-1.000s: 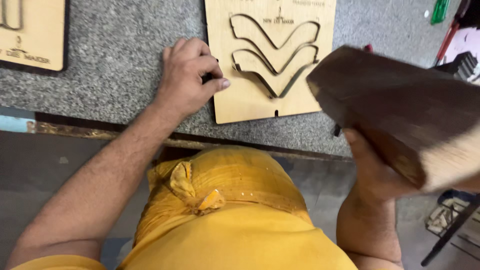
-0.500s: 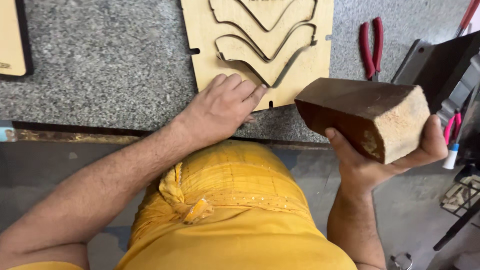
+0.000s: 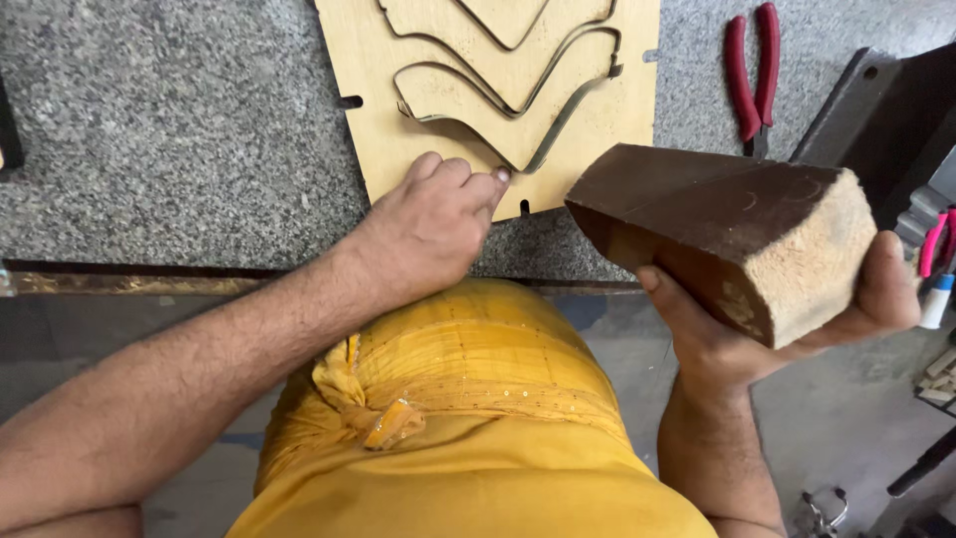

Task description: The person hammers a metal wire frame into a wooden board using a wooden mallet. They then use pliers to adjust the wire and hammer small metal pieces into slots on the board.

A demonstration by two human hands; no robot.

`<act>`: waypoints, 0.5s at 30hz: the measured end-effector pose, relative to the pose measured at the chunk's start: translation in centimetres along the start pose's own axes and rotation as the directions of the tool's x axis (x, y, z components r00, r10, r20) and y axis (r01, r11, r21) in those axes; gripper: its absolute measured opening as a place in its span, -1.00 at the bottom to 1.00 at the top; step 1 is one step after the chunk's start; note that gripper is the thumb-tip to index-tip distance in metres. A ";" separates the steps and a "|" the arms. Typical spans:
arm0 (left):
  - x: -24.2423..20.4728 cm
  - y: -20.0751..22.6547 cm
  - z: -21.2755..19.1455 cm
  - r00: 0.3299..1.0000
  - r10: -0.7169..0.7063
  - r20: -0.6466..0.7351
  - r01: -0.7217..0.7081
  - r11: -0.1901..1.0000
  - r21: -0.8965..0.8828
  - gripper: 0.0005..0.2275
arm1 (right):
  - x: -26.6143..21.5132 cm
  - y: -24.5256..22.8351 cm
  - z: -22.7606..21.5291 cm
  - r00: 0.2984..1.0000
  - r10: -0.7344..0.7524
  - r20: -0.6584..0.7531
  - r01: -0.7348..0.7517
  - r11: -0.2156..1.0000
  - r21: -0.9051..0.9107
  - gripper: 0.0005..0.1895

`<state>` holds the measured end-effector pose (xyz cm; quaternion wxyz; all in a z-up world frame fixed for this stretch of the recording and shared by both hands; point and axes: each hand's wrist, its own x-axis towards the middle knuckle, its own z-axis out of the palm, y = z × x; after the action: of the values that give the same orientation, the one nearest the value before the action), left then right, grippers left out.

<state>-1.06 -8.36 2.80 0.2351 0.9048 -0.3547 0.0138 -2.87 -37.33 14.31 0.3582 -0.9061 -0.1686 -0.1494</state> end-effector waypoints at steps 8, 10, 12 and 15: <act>0.5 0.3 -0.2 0.996 -0.084 0.003 0.084 0.990 -0.116 -0.71 | 0.3 -2.7 -0.4 0.989 -0.128 0.080 0.149 0.916 -0.373 0.10; 0.6 0.5 0.1 0.993 -0.111 -0.028 0.106 0.983 -0.150 -0.70 | 1.1 -3.2 0.1 0.989 -0.028 0.143 0.049 0.988 -0.148 -0.05; 0.3 0.5 0.2 0.986 -0.137 -0.098 0.118 0.976 -0.183 -0.70 | 2.0 -2.9 2.6 0.965 0.188 0.183 -0.246 0.887 0.390 -0.22; 0.6 0.3 0.1 0.994 -0.106 -0.035 0.097 0.975 -0.201 -0.85 | 3.6 -2.7 5.1 0.846 0.348 0.404 -0.480 0.166 0.862 -0.38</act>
<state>-0.81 -8.93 2.97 0.3327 0.8932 -0.3021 -0.0134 0.01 -31.18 13.84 0.8346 -0.5344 0.0101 0.1333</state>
